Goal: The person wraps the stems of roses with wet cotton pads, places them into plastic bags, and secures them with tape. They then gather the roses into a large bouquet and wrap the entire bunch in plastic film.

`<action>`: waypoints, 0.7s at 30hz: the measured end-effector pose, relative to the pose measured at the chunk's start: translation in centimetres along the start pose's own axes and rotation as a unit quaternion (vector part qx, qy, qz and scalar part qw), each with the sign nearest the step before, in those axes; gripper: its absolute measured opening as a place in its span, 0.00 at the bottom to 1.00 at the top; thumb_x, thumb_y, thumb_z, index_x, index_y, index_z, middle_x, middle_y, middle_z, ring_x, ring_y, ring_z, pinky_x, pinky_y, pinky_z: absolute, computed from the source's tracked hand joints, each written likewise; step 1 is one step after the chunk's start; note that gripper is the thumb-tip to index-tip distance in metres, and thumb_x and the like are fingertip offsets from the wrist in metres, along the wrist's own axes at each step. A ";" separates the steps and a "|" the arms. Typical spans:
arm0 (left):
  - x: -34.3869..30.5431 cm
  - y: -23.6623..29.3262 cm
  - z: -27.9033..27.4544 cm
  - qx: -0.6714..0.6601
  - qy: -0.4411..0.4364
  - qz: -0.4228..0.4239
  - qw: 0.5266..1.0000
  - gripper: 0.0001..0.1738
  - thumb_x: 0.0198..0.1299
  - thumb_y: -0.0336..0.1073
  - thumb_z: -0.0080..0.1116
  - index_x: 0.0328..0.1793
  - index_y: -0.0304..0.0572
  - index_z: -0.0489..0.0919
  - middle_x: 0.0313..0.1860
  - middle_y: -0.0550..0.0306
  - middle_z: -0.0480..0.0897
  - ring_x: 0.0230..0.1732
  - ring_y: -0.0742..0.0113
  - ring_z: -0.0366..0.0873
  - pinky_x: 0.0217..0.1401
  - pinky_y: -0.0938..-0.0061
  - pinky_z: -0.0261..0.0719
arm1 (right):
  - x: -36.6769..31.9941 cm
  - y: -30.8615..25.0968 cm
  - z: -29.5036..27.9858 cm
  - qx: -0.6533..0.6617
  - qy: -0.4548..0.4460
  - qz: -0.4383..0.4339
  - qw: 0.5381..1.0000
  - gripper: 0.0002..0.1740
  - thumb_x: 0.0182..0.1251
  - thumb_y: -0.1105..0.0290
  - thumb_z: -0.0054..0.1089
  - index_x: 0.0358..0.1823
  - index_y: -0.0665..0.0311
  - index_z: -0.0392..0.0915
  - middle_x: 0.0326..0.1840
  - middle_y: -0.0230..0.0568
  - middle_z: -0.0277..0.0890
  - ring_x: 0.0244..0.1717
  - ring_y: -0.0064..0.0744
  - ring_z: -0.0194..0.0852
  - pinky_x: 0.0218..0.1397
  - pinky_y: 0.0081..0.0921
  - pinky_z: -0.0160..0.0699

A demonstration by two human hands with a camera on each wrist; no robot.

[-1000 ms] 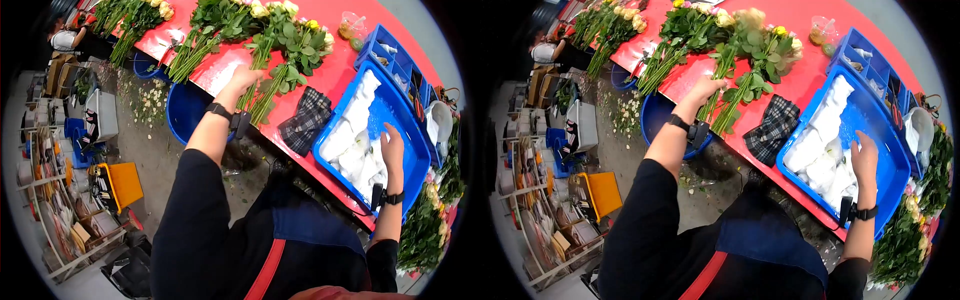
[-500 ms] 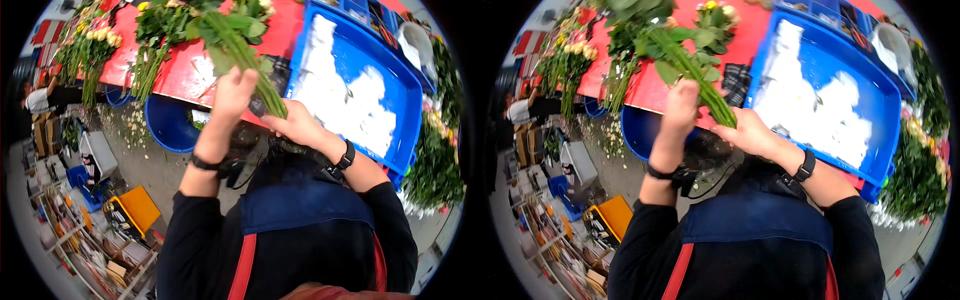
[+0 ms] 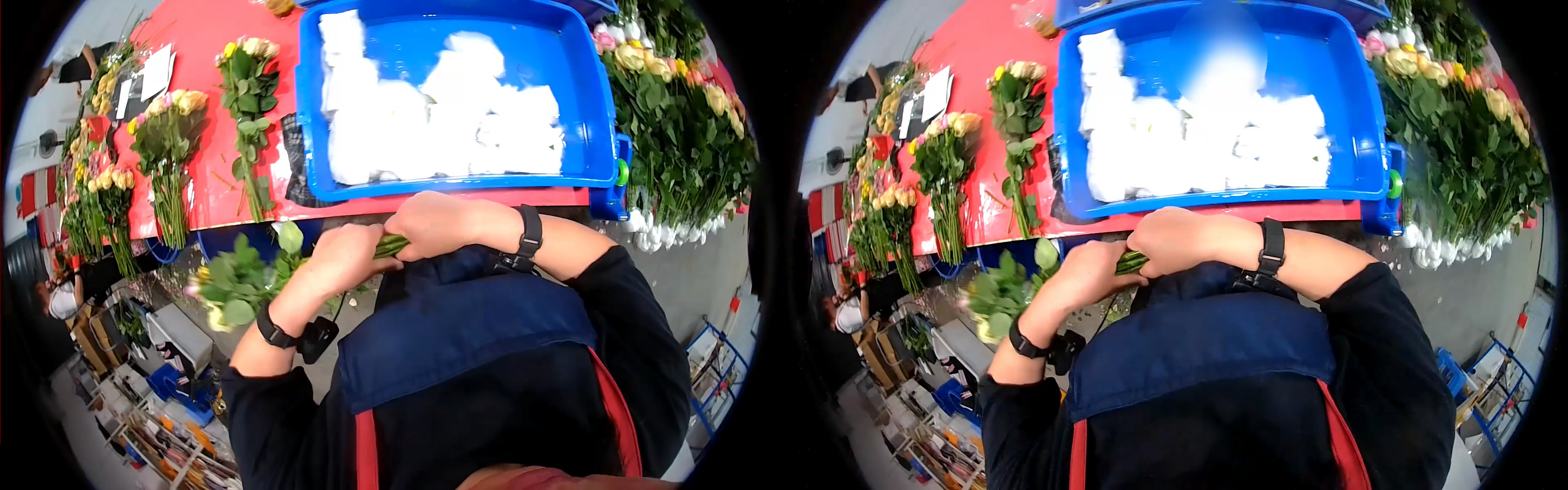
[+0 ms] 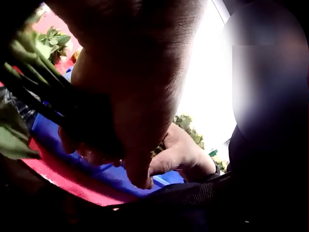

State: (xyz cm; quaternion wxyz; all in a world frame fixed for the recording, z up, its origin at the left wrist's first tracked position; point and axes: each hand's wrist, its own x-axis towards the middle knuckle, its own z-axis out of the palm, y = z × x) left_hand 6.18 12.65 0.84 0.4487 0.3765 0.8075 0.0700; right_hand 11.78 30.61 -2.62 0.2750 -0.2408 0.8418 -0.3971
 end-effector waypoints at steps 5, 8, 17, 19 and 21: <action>2.2 0.9 3.3 -0.228 0.189 -0.041 0.954 0.20 0.53 0.45 0.68 0.40 0.34 0.80 0.31 0.42 0.83 0.37 0.49 0.83 0.40 0.63 0.78 | -3.5 4.2 -3.1 0.116 0.126 0.047 0.984 0.12 0.53 0.64 0.63 0.36 0.62 0.84 0.29 0.50 0.80 0.33 0.47 0.81 0.40 0.37 0.77; 2.4 0.2 3.3 -0.347 0.223 -0.125 0.902 0.15 0.57 0.42 0.66 0.32 0.36 0.79 0.16 0.63 0.75 0.20 0.80 0.70 0.26 0.76 0.71 | -2.4 7.4 -5.0 0.005 0.227 0.112 0.967 0.07 0.54 0.68 0.59 0.32 0.60 0.83 0.28 0.50 0.80 0.34 0.51 0.80 0.40 0.41 0.77; 2.2 -2.2 2.9 -0.541 0.269 -0.127 0.786 0.13 0.61 0.36 0.64 0.26 0.43 0.74 0.14 0.69 0.69 0.13 0.81 0.63 0.15 0.81 0.61 | 6.3 9.5 -3.1 -0.109 0.103 0.136 0.979 0.15 0.53 0.64 0.68 0.31 0.71 0.80 0.31 0.51 0.80 0.34 0.40 0.79 0.40 0.32 0.78; 2.1 -2.5 2.2 -0.564 0.274 -0.122 0.769 0.10 0.62 0.34 0.63 0.30 0.41 0.76 0.16 0.68 0.70 0.13 0.81 0.63 0.16 0.81 0.61 | 4.1 11.2 -5.4 0.091 0.118 0.124 0.981 0.14 0.55 0.65 0.68 0.32 0.71 0.80 0.33 0.44 0.80 0.35 0.29 0.78 0.41 0.26 0.77; 2.5 -2.4 1.4 -0.581 0.277 -0.109 0.758 0.07 0.60 0.33 0.64 0.35 0.38 0.78 0.19 0.66 0.72 0.14 0.81 0.63 0.16 0.82 0.60 | 1.3 11.1 -6.3 0.312 0.188 0.113 0.924 0.12 0.59 0.64 0.66 0.33 0.67 0.82 0.32 0.38 0.81 0.34 0.24 0.76 0.42 0.24 0.76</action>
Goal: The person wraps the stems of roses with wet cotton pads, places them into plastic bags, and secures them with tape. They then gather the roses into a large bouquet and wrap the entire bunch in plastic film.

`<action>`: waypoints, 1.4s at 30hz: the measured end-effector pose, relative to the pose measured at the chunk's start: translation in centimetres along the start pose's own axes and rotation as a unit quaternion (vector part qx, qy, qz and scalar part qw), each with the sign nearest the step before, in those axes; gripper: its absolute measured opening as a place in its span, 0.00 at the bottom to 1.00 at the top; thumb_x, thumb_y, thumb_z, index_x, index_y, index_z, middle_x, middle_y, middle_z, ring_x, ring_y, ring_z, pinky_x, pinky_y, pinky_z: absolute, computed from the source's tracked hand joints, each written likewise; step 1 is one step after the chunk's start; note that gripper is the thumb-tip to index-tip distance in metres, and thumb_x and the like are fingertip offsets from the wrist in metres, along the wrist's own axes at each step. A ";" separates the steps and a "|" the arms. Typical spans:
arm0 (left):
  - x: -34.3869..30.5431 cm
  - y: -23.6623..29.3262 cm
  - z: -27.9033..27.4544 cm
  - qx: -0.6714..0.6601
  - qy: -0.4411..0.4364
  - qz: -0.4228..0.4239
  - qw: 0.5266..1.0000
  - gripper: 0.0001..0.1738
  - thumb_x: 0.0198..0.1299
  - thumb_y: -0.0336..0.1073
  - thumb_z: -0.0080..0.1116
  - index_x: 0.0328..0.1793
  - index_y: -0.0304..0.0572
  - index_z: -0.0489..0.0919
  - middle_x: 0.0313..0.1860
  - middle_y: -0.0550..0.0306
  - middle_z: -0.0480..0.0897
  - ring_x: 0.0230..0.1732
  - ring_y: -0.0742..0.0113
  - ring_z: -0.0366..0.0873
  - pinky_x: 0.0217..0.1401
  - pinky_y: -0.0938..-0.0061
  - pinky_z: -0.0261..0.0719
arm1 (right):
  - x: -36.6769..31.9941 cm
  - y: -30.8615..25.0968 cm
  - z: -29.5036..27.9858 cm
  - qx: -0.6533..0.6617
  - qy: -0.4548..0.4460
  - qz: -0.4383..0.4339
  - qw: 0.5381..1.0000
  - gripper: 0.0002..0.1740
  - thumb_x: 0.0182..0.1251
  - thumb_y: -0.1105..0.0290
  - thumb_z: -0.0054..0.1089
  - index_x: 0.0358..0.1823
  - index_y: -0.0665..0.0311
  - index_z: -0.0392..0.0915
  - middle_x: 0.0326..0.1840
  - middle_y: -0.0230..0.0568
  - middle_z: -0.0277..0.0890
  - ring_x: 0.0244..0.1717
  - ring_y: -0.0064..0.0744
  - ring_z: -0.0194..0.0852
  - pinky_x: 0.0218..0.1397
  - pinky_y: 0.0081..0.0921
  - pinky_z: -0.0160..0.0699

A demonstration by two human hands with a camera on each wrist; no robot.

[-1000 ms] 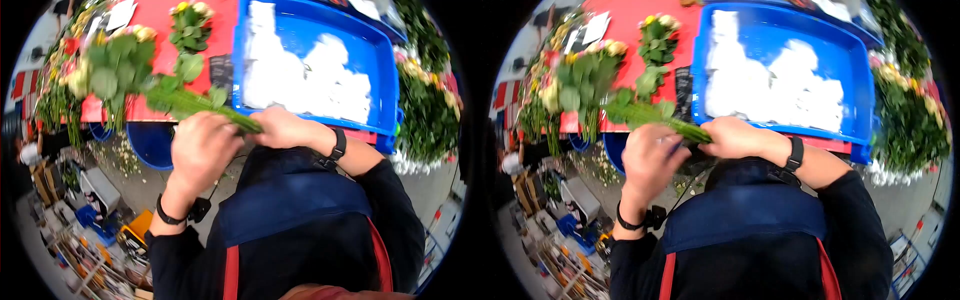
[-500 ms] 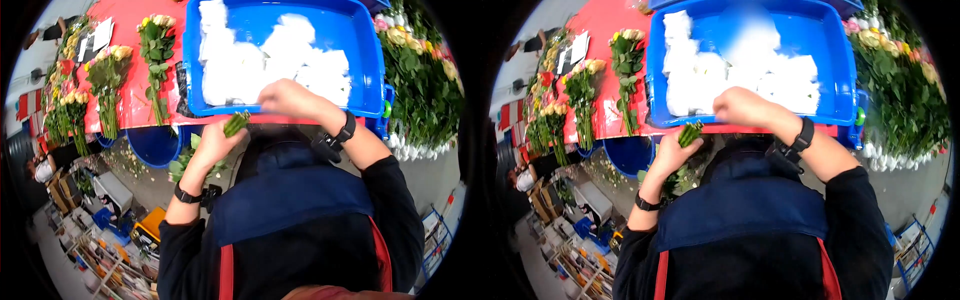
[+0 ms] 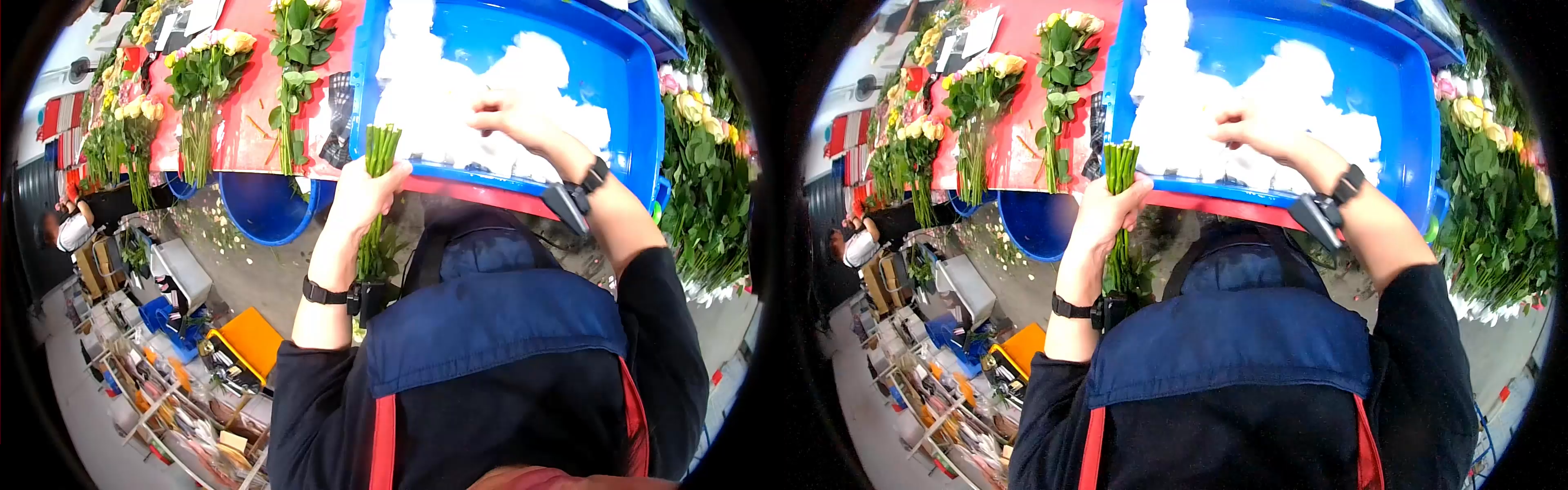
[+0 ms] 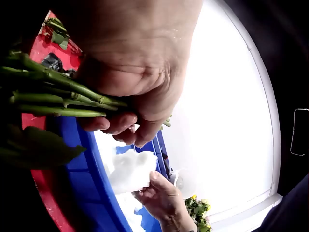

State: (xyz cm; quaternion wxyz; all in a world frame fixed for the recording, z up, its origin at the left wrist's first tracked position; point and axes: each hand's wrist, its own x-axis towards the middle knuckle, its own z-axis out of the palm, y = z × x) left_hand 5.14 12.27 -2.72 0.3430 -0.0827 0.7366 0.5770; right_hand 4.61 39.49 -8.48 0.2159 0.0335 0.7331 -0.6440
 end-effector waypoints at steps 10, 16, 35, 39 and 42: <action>4.0 1.3 3.9 0.056 -0.021 0.105 0.993 0.08 0.54 0.30 0.62 0.24 0.39 0.77 0.17 0.66 0.74 0.16 0.78 0.67 0.18 0.79 0.63 | -3.8 -2.3 4.1 0.187 0.089 -0.014 0.978 0.12 0.63 0.68 0.64 0.43 0.69 0.81 0.37 0.32 0.80 0.37 0.21 0.74 0.45 0.22 0.75; 4.0 1.6 4.7 0.099 -0.051 0.055 0.992 0.04 0.52 0.28 0.59 0.28 0.36 0.77 0.19 0.64 0.75 0.20 0.77 0.69 0.22 0.76 0.67 | -4.1 -0.6 3.5 0.043 0.142 0.002 0.989 0.13 0.56 0.71 0.68 0.41 0.70 0.80 0.32 0.31 0.78 0.34 0.19 0.74 0.39 0.20 0.75; 1.6 2.7 3.2 -0.017 -0.133 0.044 0.990 0.15 0.55 0.28 0.60 0.49 0.30 0.77 0.20 0.64 0.75 0.14 0.78 0.65 0.18 0.80 0.63 | -3.6 -1.4 4.8 0.007 0.120 -0.058 0.991 0.17 0.60 0.67 0.63 0.48 0.69 0.79 0.36 0.41 0.82 0.37 0.24 0.78 0.43 0.26 0.77; 1.3 3.0 3.2 0.027 -0.096 0.026 0.995 0.09 0.61 0.36 0.63 0.37 0.37 0.79 0.18 0.66 0.74 0.14 0.79 0.64 0.17 0.81 0.62 | -3.9 -0.2 3.2 0.154 0.213 -0.056 0.963 0.19 0.62 0.68 0.61 0.51 0.73 0.78 0.38 0.41 0.83 0.35 0.24 0.78 0.40 0.24 0.78; 1.6 2.2 3.7 0.113 -0.053 -0.014 0.992 0.17 0.62 0.40 0.63 0.23 0.44 0.73 0.16 0.67 0.71 0.15 0.79 0.64 0.16 0.81 0.61 | -4.8 -1.2 2.8 0.022 0.281 -0.146 0.948 0.20 0.62 0.72 0.62 0.55 0.73 0.76 0.45 0.46 0.82 0.41 0.30 0.81 0.46 0.26 0.79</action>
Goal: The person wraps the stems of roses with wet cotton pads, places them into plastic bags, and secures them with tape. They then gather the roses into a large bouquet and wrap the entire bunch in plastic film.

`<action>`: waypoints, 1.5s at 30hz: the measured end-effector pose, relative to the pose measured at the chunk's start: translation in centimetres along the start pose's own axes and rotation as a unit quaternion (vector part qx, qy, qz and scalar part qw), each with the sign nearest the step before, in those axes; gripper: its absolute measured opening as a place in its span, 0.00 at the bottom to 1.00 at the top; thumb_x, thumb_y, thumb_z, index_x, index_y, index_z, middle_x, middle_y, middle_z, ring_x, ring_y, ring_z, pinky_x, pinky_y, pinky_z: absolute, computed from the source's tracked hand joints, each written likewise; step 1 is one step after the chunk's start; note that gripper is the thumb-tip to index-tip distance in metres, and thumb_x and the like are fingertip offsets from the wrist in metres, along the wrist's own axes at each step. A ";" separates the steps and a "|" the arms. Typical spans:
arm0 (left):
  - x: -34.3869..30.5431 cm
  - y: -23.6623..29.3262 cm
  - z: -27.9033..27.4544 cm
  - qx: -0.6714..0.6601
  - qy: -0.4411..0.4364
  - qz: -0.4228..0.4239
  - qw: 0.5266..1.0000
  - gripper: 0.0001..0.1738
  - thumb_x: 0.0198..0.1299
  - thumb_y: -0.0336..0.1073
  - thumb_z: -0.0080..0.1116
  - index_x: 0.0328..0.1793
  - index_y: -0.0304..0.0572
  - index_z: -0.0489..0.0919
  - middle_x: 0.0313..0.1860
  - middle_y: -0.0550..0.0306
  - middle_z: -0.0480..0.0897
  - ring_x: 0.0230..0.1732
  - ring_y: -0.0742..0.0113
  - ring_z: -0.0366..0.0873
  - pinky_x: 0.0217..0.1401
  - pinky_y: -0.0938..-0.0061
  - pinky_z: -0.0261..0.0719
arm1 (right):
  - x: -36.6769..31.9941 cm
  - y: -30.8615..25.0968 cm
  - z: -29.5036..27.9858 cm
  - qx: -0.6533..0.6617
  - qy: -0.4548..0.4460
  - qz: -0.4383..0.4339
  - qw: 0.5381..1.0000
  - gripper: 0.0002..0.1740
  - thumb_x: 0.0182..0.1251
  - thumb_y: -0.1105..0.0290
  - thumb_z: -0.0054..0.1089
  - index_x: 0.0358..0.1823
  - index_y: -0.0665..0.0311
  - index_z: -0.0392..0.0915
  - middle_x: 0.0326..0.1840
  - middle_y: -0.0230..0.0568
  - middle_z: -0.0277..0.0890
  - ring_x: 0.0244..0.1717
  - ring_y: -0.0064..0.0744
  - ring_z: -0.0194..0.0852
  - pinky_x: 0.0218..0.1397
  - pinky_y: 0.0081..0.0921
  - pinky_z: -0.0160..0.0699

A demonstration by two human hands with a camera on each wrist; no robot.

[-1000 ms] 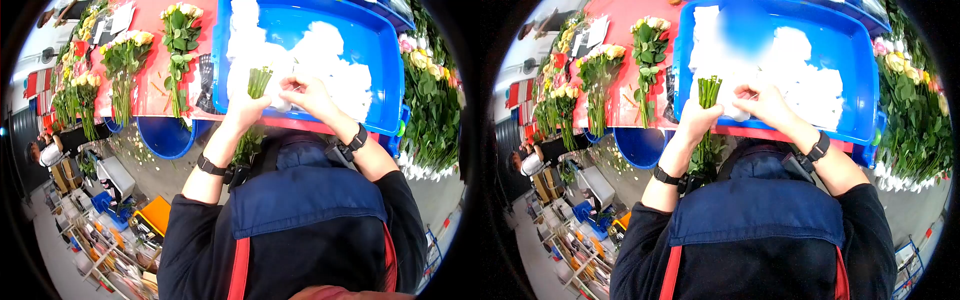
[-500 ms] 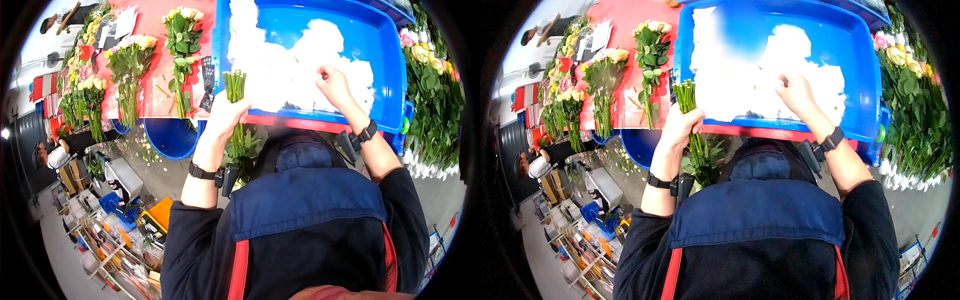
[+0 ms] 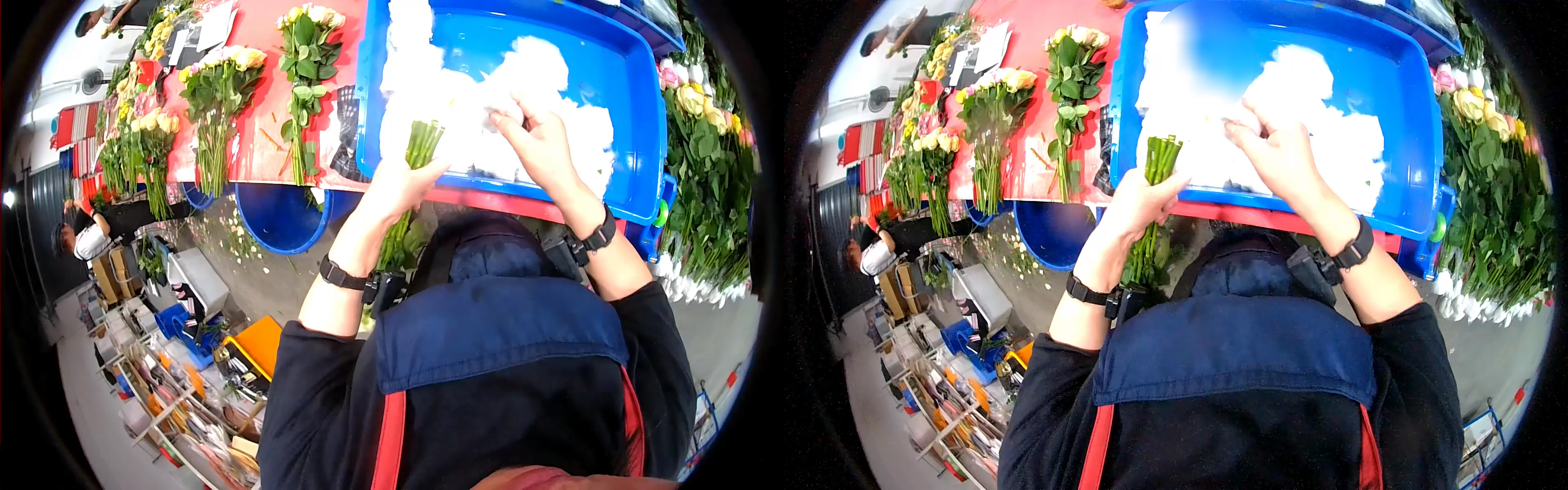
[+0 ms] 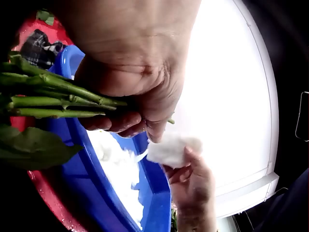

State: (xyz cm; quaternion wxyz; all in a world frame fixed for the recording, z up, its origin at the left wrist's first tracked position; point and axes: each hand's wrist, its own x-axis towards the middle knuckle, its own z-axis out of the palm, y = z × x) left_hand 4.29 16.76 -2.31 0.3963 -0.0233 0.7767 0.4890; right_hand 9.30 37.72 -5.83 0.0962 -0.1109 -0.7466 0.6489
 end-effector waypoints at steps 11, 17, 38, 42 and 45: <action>0.0 -0.5 3.3 -0.018 -0.073 0.139 0.987 0.12 0.61 0.34 0.60 0.49 0.38 0.77 0.26 0.66 0.76 0.22 0.78 0.69 0.24 0.79 0.67 | -0.7 -2.9 0.8 0.023 -0.159 -0.022 0.987 0.27 0.60 0.67 0.68 0.59 0.68 0.74 0.53 0.42 0.78 0.56 0.28 0.73 0.60 0.27 0.72; -0.8 -2.0 2.2 -0.332 -0.174 0.114 0.920 0.26 0.65 0.55 0.58 0.49 0.36 0.75 0.26 0.56 0.77 0.20 0.70 0.72 0.24 0.77 0.71 | -1.0 -2.7 0.8 0.217 -0.238 0.138 0.936 0.31 0.60 0.68 0.67 0.64 0.68 0.69 0.55 0.36 0.75 0.56 0.26 0.71 0.60 0.26 0.72; 2.5 -1.5 5.1 -0.300 -0.123 0.070 0.943 0.19 0.68 0.50 0.54 0.44 0.38 0.75 0.30 0.55 0.76 0.22 0.63 0.74 0.25 0.72 0.72 | -0.5 1.1 2.8 0.414 -0.115 0.181 0.884 0.11 0.60 0.69 0.64 0.41 0.68 0.81 0.36 0.39 0.82 0.33 0.26 0.79 0.36 0.23 0.78; 3.5 -0.8 5.7 -0.305 -0.096 0.027 0.947 0.21 0.68 0.53 0.52 0.45 0.39 0.75 0.31 0.55 0.76 0.21 0.64 0.71 0.24 0.70 0.69 | 0.6 0.4 1.9 0.345 -0.100 0.223 0.906 0.14 0.61 0.65 0.65 0.42 0.68 0.81 0.36 0.37 0.82 0.35 0.25 0.79 0.37 0.23 0.78; 4.0 -0.7 3.7 -0.302 -0.153 0.045 0.940 0.23 0.68 0.54 0.52 0.46 0.38 0.75 0.33 0.55 0.76 0.21 0.65 0.70 0.23 0.70 0.68 | 2.0 1.5 0.9 0.280 -0.215 0.211 0.911 0.20 0.61 0.61 0.66 0.45 0.71 0.79 0.38 0.39 0.81 0.39 0.27 0.79 0.43 0.24 0.78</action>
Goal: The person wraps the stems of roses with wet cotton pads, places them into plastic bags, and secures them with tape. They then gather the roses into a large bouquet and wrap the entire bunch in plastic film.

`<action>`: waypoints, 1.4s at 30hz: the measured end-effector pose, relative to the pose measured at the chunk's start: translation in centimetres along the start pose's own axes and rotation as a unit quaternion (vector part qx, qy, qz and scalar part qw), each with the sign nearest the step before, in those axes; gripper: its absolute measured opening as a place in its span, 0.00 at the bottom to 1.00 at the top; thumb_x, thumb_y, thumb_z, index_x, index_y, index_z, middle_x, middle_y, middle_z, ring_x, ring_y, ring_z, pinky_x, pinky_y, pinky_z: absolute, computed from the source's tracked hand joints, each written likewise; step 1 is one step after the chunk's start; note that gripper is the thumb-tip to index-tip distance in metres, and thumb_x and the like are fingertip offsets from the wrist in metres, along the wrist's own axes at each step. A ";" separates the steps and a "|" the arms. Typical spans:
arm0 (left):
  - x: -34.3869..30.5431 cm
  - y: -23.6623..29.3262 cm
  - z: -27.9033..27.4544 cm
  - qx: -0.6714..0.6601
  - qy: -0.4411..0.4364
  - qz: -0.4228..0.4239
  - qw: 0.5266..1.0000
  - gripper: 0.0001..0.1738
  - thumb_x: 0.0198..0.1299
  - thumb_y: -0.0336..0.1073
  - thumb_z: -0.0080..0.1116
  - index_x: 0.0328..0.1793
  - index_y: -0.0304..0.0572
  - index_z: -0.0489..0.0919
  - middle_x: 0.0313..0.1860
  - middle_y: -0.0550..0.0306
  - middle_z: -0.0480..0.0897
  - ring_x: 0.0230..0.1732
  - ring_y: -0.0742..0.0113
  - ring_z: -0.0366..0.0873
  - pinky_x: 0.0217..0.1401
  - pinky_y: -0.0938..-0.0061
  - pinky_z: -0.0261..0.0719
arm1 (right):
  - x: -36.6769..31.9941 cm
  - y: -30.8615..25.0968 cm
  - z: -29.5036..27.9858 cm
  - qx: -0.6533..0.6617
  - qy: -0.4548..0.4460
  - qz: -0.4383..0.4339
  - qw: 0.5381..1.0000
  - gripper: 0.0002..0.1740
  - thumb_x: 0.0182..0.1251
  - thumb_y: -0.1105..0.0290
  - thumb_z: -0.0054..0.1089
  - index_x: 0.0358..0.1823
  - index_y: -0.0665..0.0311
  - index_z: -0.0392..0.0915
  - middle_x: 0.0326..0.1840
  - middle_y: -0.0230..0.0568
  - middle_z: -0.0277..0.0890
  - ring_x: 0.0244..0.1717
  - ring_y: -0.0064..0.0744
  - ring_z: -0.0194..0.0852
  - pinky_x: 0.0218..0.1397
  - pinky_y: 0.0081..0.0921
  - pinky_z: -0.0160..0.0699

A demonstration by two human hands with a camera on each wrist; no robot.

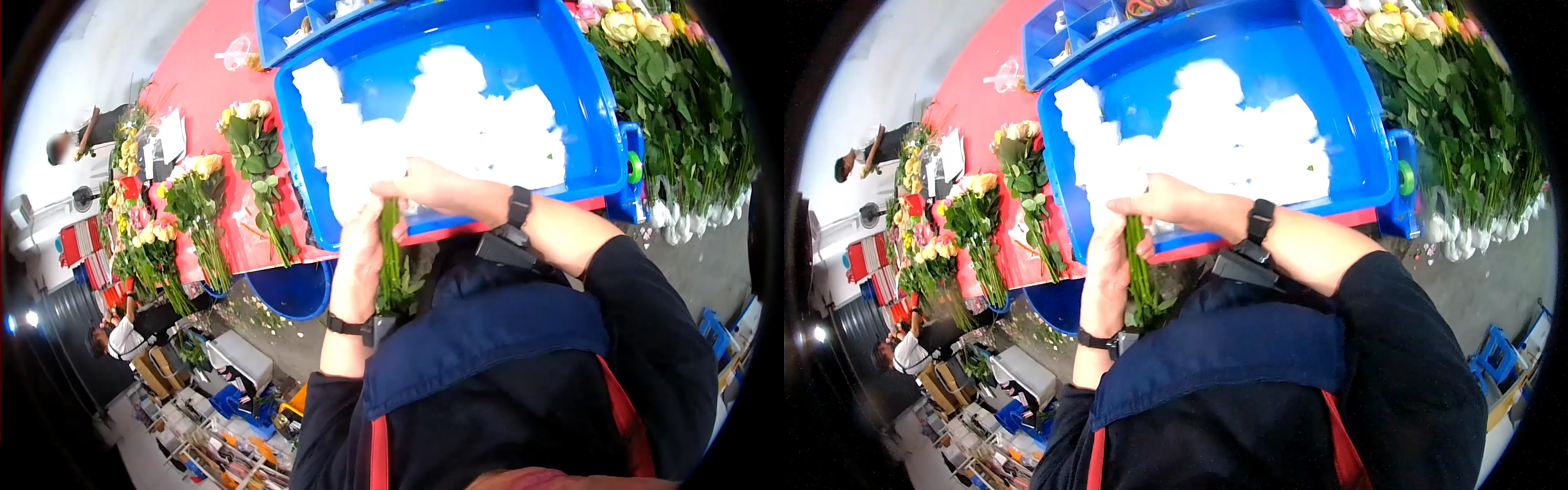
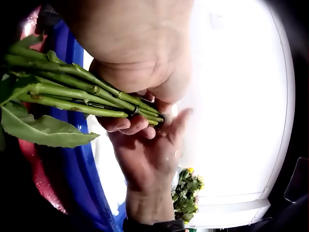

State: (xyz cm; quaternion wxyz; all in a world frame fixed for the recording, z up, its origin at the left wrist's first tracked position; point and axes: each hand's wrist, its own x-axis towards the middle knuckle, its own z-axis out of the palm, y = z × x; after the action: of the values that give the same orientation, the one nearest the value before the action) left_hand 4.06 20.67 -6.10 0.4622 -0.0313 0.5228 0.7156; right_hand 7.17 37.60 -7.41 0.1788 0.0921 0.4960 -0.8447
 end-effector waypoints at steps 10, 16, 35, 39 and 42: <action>-1.3 6.1 -4.5 -0.150 -0.101 -0.091 0.979 0.26 0.68 0.50 0.46 0.63 0.38 0.68 0.45 0.52 0.75 0.21 0.67 0.66 0.24 0.71 0.64 | 3.3 -18.8 -17.4 -0.743 0.418 -0.203 0.481 0.17 0.49 0.61 0.66 0.35 0.67 0.82 0.38 0.59 0.80 0.42 0.61 0.78 0.51 0.49 0.76; -1.6 5.8 -4.9 -0.194 -0.125 -0.053 0.972 0.22 0.70 0.51 0.45 0.63 0.48 0.67 0.42 0.55 0.72 0.21 0.68 0.65 0.24 0.71 0.63 | 5.0 -20.2 -21.6 -0.819 0.328 -0.260 0.393 0.06 0.47 0.75 0.53 0.20 0.71 0.77 0.24 0.59 0.74 0.30 0.58 0.75 0.34 0.46 0.74; -2.0 2.1 -2.1 0.004 0.071 -0.008 0.997 0.14 0.66 0.41 0.58 0.47 0.37 0.79 0.29 0.58 0.79 0.20 0.66 0.75 0.23 0.75 0.72 | 0.2 -0.1 0.4 -0.185 0.073 -0.015 0.980 0.06 0.58 0.72 0.66 0.33 0.68 0.81 0.28 0.30 0.79 0.30 0.19 0.74 0.38 0.20 0.75; -2.9 2.1 -3.8 0.027 0.094 -0.007 0.995 0.13 0.66 0.40 0.58 0.46 0.37 0.79 0.29 0.59 0.79 0.20 0.67 0.75 0.23 0.76 0.71 | 0.2 -0.4 -1.5 -0.112 0.127 0.030 0.985 0.06 0.59 0.69 0.67 0.32 0.63 0.80 0.27 0.28 0.77 0.28 0.18 0.70 0.32 0.19 0.69; -3.4 1.9 -5.0 0.067 0.103 -0.007 0.992 0.13 0.66 0.39 0.57 0.46 0.35 0.78 0.29 0.59 0.78 0.20 0.68 0.74 0.23 0.76 0.71 | 0.4 -1.2 -1.5 -0.147 0.127 -0.018 0.981 0.08 0.59 0.68 0.68 0.33 0.66 0.81 0.27 0.32 0.79 0.28 0.20 0.73 0.34 0.20 0.73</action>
State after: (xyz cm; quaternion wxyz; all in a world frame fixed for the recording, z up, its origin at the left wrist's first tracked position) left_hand 2.44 14.63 -5.19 0.4124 -0.0776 0.6137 0.6687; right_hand 6.28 39.38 -7.38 0.1106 0.1618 0.6352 -0.7471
